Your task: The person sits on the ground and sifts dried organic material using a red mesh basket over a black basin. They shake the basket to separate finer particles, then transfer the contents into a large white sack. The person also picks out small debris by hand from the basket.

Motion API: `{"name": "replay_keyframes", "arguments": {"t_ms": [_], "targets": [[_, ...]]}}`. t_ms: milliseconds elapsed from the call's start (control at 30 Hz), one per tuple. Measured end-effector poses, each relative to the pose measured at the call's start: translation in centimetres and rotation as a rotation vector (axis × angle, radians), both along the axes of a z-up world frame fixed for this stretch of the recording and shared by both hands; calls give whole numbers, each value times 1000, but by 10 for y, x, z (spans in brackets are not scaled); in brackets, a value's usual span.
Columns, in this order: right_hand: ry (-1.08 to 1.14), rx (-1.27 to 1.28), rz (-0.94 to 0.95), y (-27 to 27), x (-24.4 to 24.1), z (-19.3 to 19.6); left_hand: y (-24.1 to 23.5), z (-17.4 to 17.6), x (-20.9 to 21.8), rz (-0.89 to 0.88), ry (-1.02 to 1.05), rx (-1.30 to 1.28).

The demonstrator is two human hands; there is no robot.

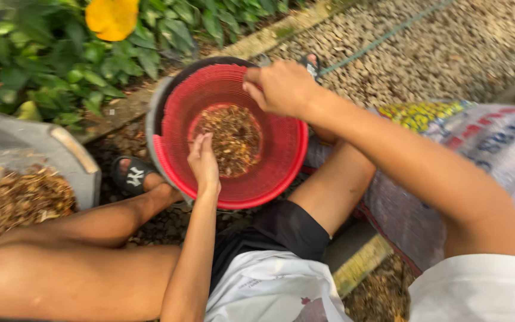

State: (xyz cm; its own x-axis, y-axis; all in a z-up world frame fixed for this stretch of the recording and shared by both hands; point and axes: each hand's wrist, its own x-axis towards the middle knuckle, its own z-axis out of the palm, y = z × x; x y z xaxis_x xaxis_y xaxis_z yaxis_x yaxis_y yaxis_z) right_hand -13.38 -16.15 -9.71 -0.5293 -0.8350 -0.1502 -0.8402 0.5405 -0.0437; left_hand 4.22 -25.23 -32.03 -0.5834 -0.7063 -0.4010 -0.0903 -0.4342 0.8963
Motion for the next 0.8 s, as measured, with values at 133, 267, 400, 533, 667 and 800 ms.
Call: {"name": "replay_keyframes", "arguments": {"t_ms": [133, 267, 400, 533, 667, 800], "targets": [[-105, -165, 5, 30, 6, 92, 87, 67, -10, -295, 238, -696], [59, 144, -111, 98, 20, 183, 173, 121, -12, -620, 494, -941], [226, 489, -451, 227, 23, 235, 212, 121, -10, -704, 530, -1174], [-122, 245, -679, 362, 20, 247, 219, 99, -13, -906, 457, -1235], [-357, 708, -1107, 437, 44, 245, 173, 101, -23, -875, 423, -1106], [-544, 738, -1170, 443, 71, 216, 89, 116, -33, -536, 179, -1218]]}}
